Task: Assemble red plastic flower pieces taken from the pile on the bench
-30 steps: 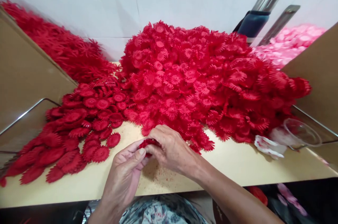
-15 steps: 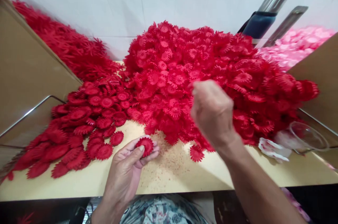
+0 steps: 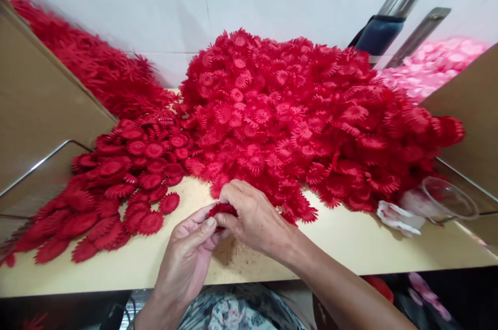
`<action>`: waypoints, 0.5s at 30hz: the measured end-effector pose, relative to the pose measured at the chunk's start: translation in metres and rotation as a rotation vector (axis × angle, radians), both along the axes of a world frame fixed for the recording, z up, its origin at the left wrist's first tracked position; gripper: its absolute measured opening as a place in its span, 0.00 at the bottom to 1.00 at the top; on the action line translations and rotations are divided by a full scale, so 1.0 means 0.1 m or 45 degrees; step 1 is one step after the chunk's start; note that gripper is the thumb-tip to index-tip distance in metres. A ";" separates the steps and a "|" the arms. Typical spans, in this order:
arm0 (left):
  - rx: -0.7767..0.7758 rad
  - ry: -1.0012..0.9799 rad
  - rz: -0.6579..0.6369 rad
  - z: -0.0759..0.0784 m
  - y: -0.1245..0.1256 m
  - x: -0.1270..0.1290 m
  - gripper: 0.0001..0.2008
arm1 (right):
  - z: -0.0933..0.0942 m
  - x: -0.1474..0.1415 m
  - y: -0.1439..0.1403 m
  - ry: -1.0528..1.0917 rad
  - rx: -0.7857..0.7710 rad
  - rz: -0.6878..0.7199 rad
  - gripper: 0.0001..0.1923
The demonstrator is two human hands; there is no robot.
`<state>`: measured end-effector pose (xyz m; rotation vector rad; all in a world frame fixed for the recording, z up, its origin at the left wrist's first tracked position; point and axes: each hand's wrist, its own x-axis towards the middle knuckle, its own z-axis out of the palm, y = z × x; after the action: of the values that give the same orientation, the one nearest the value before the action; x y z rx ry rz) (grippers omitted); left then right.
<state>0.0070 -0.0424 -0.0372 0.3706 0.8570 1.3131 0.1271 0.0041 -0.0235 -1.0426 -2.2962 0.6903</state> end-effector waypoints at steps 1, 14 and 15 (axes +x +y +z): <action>-0.002 0.030 0.003 -0.01 0.00 0.00 0.10 | -0.02 0.00 0.01 0.050 -0.018 0.014 0.08; -0.110 0.160 0.194 -0.02 0.06 -0.04 0.06 | 0.15 0.25 0.23 -0.122 0.828 -0.416 0.14; -0.124 0.149 0.184 -0.01 0.05 -0.05 0.06 | 0.24 0.36 0.35 -0.179 0.924 -0.557 0.16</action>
<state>0.0016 -0.0370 -0.0384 0.3159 1.0584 1.3873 0.1629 0.0391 0.0003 -1.1692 -2.0454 -0.3802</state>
